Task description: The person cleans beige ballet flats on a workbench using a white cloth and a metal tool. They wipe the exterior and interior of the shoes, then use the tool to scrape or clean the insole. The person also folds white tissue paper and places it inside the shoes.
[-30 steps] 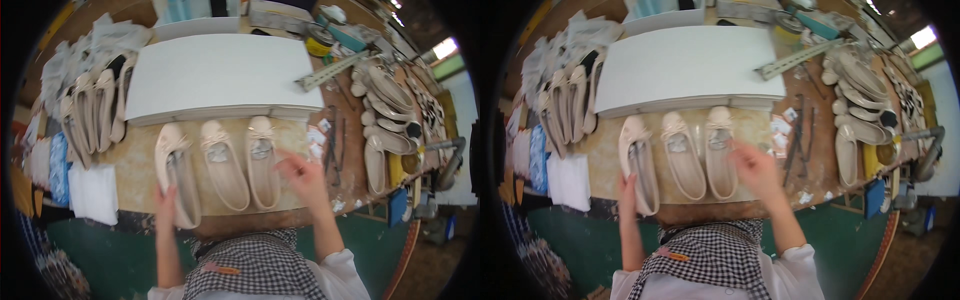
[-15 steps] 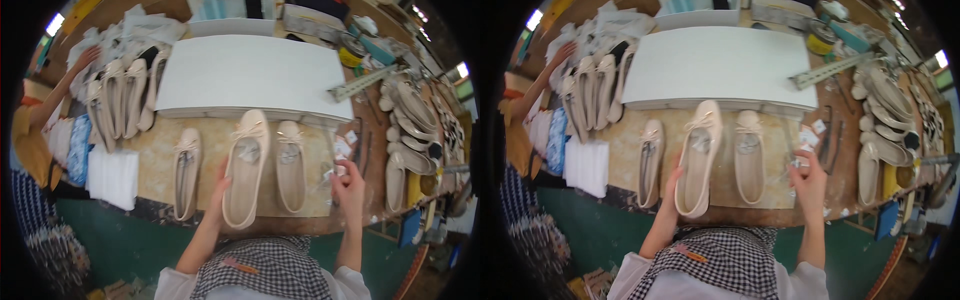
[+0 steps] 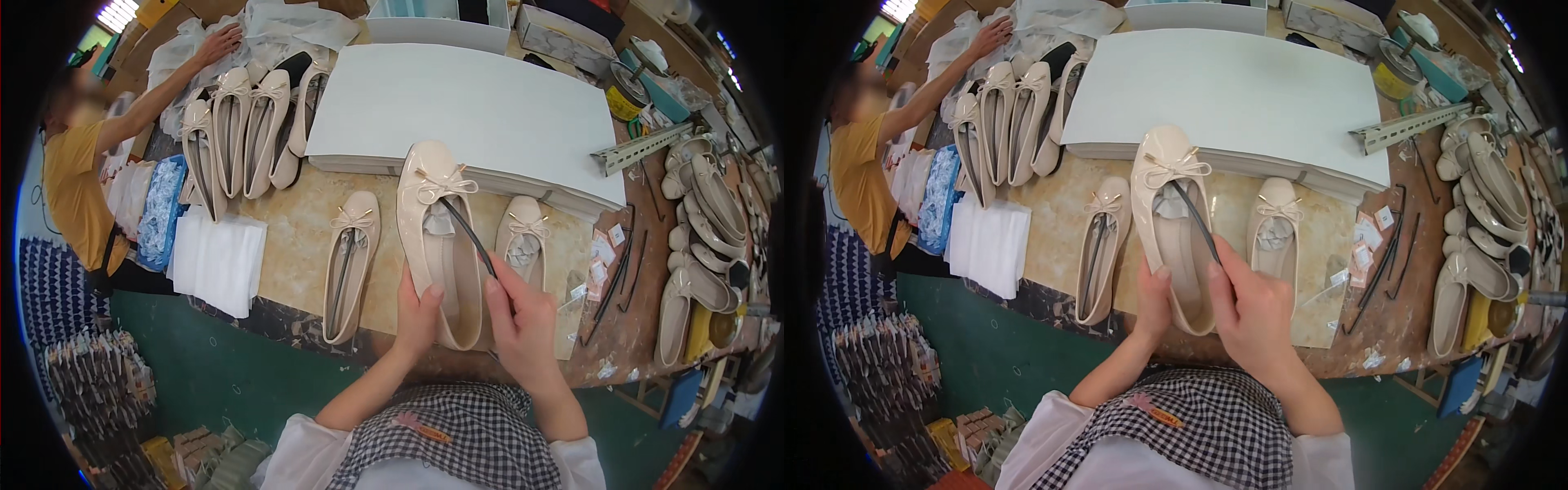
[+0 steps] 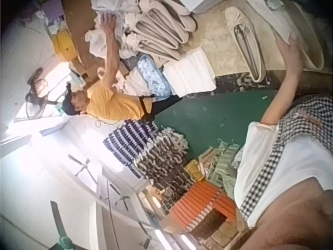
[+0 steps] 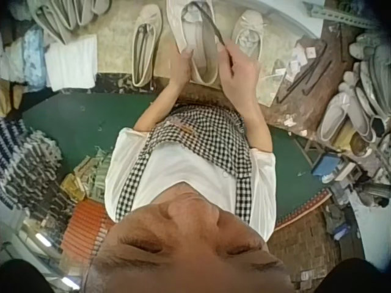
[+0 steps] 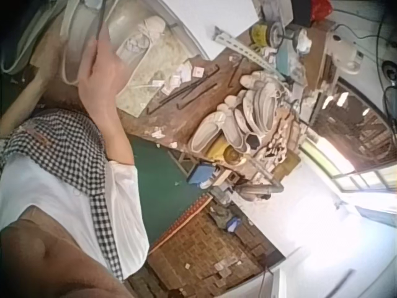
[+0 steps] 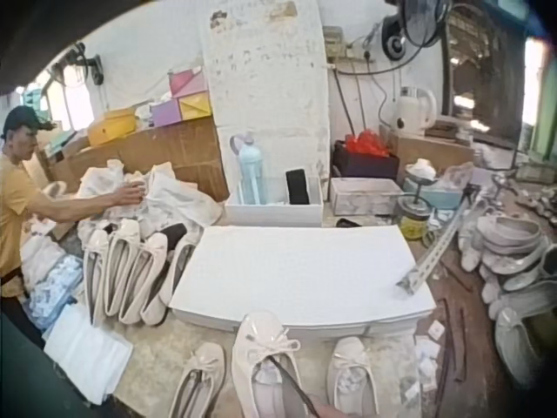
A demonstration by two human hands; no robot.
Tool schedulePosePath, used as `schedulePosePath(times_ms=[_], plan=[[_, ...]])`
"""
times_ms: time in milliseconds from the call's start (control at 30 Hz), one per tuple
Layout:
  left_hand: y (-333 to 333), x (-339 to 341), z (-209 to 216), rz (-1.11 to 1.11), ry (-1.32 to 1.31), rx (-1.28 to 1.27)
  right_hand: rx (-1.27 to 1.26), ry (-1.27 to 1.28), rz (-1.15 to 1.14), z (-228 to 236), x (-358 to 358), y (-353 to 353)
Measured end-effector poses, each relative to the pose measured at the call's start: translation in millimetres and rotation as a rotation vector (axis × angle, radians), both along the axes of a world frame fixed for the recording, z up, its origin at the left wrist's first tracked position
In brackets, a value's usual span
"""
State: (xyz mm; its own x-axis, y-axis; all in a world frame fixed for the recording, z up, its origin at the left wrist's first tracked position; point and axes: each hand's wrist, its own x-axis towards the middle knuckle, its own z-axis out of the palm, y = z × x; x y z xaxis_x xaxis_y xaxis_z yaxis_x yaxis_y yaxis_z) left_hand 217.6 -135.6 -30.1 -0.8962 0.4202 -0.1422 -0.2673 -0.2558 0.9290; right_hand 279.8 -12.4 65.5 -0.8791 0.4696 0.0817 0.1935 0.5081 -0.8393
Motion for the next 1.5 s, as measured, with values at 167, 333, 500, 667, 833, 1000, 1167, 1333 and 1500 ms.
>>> schedulePosePath(times_ms=[167, 333, 500, 667, 833, 1000, 1167, 1333, 1500], plan=[[4.2, 14.7, -11.2, 0.039, 0.094, -0.072, 0.336, 0.125, 0.043, -42.2, -7.9, -22.2], [-18.5, -5.9, 4.2, -0.13, -0.099, -0.465, -0.055, -0.062, 0.088, -38.9, 21.7, 13.5], [-19.5, -21.8, 44.4, -0.088, 0.762, -0.891, 0.569, -0.509, -0.649, -66.0, 123.9, 143.2], [69.1, 4.1, 15.5, -0.646, 0.426, -0.891, 0.629, -0.736, -0.569, -111.6, 158.7, 156.9], [40.5, 11.6, -3.8, -0.355, -0.148, -0.059, 0.287, -0.339, -0.72, -74.6, 154.0, 146.3], [16.4, -1.6, -6.7, -0.376, -0.676, 0.116, -0.203, -0.131, -0.401, -21.6, 73.5, 66.2], [14.1, -11.9, 8.3, -0.115, -0.1, -0.051, -0.568, -0.143, -0.033, 3.2, 42.0, 27.6], [7.9, -4.0, 7.8, -0.118, 0.069, -0.044, -0.558, -0.099, -0.027, 5.1, 23.1, 21.8], [22.0, 18.1, 7.0, -0.055, 0.071, 0.083, 0.075, 0.146, -0.104, -9.8, 10.7, 13.2]])
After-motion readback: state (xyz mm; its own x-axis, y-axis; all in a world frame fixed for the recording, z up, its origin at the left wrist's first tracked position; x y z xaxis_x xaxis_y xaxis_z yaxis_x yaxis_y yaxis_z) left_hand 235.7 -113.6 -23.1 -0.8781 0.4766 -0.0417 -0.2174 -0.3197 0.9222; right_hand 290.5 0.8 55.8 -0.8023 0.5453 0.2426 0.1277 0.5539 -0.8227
